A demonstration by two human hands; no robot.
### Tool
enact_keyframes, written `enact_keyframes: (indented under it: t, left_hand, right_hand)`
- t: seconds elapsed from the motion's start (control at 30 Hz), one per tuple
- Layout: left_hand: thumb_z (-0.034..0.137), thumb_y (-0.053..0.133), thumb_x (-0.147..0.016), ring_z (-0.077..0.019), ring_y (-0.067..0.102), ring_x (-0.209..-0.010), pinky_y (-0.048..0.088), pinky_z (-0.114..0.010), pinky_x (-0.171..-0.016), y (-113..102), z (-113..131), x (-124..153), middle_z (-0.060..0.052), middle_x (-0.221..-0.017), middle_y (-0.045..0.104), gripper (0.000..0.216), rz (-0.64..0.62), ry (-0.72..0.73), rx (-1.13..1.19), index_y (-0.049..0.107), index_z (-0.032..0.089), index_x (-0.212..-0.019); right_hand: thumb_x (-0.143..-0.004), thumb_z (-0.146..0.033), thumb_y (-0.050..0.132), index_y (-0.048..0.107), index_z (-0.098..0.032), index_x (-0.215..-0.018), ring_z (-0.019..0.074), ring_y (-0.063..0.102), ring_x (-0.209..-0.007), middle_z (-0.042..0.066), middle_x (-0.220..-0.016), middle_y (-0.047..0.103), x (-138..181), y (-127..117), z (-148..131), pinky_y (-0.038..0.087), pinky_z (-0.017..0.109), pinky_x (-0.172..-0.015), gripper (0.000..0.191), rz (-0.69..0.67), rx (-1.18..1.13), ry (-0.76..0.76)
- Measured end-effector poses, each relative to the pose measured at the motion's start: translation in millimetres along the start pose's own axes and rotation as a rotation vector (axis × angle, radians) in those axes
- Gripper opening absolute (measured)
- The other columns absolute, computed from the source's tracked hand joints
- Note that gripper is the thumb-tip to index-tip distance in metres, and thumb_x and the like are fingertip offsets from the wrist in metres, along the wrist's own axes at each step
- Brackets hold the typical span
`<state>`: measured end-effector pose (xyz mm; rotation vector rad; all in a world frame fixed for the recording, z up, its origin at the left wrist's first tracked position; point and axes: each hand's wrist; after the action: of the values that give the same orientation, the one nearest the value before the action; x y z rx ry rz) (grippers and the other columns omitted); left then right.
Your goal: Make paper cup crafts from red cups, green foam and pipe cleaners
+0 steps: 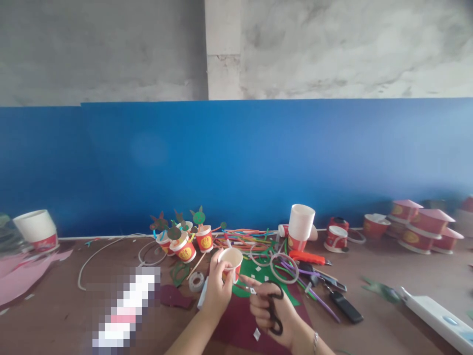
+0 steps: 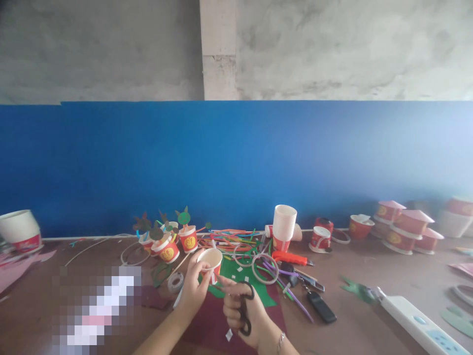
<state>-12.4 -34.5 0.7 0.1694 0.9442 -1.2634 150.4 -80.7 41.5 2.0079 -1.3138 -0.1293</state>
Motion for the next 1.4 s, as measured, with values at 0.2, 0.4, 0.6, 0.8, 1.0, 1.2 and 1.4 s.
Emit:
enact_keyframes:
  t: [0.2, 0.4, 0.6, 0.8, 1.0, 1.2, 1.4]
  left_hand:
    - [0.019, 0.047, -0.085, -0.0251, 0.053, -0.114, 0.051, -0.038, -0.086, -4, 4, -2, -0.013, -0.13, 0.049, 0.012, -0.021, -0.016, 0.004, 0.057, 0.019, -0.079]
    - [0.022, 0.046, -0.086, -0.0228, 0.059, -0.104, 0.054, -0.037, -0.08, -7, 6, -3, -0.015, -0.135, 0.044, 0.014, -0.1, -0.113, 0.079, 0.059, 0.018, -0.081]
    - [0.022, 0.045, -0.087, -0.0234, 0.057, -0.106, 0.053, -0.037, -0.081, -5, 5, -2, -0.014, -0.135, 0.045, 0.016, -0.089, -0.097, 0.1, 0.06, 0.018, -0.083]
    - [0.026, 0.044, -0.088, -0.0247, 0.056, -0.109, 0.051, -0.038, -0.084, -4, 9, 1, -0.014, -0.136, 0.042, 0.018, -0.1, -0.077, 0.072, 0.059, 0.019, -0.081]
    - [0.03, 0.048, -0.087, -0.0285, 0.042, -0.127, 0.044, -0.043, -0.096, -1, 6, 5, -0.015, -0.141, 0.038, 0.022, -0.012, -0.11, 0.093, 0.057, 0.018, -0.103]
    - [0.022, 0.061, -0.074, -0.0273, 0.041, -0.13, 0.04, -0.041, -0.102, 6, 8, 5, -0.019, -0.142, 0.038, 0.082, -0.063, -0.261, 0.24, 0.016, 0.017, -0.142]
    - [0.018, 0.061, -0.07, -0.0251, 0.054, -0.118, 0.046, -0.037, -0.094, 10, 8, 3, -0.016, -0.132, 0.051, 0.073, -0.036, -0.396, 0.225, 0.029, 0.018, -0.135]
  right_hand:
    - [-0.054, -0.01, 0.053, 0.056, -0.015, -0.117, 0.0065, 0.026, -0.044, -0.011, -0.047, 0.032, -3, 2, 10, 0.017, 0.021, -0.043, 0.064, 0.2, 0.775, -0.294]
    - [-0.053, -0.008, 0.047, 0.053, -0.021, -0.125, 0.0098, 0.038, -0.048, -0.007, -0.052, 0.045, 1, -4, 14, 0.026, 0.021, -0.048, 0.074, 0.305, 1.472, -0.443]
    - [-0.052, -0.011, 0.047, 0.053, -0.021, -0.127, 0.0125, 0.042, -0.051, -0.004, -0.056, 0.05, 1, 0, 13, 0.03, 0.023, -0.051, 0.075, 0.318, 1.473, -0.467]
    - [-0.055, -0.012, 0.051, 0.051, -0.011, -0.127, 0.0087, 0.026, -0.046, -0.01, -0.049, 0.029, -10, 5, 16, 0.021, 0.022, -0.044, 0.072, 0.253, 0.873, -0.291]
    - [-0.053, -0.007, 0.049, 0.055, -0.017, -0.124, 0.0081, 0.025, -0.049, -0.01, -0.05, 0.03, -9, -2, 18, 0.017, 0.022, -0.045, 0.072, 0.281, 1.012, -0.431]
    - [-0.057, -0.017, 0.057, 0.05, -0.014, -0.128, 0.0078, 0.03, -0.045, -0.011, -0.048, 0.035, 0, 9, 1, 0.024, 0.02, -0.046, 0.071, 0.222, 0.586, -0.352]
    - [-0.059, -0.016, 0.057, 0.048, -0.015, -0.128, 0.008, 0.033, -0.046, -0.011, -0.048, 0.037, 4, 6, -5, 0.026, 0.02, -0.047, 0.07, 0.178, 0.646, -0.335]
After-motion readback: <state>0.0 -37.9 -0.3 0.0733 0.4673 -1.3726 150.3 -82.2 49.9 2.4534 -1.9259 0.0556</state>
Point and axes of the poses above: each hand's wrist, its own x-axis away from the middle knuckle, its own y-axis out of the palm, z = x × y
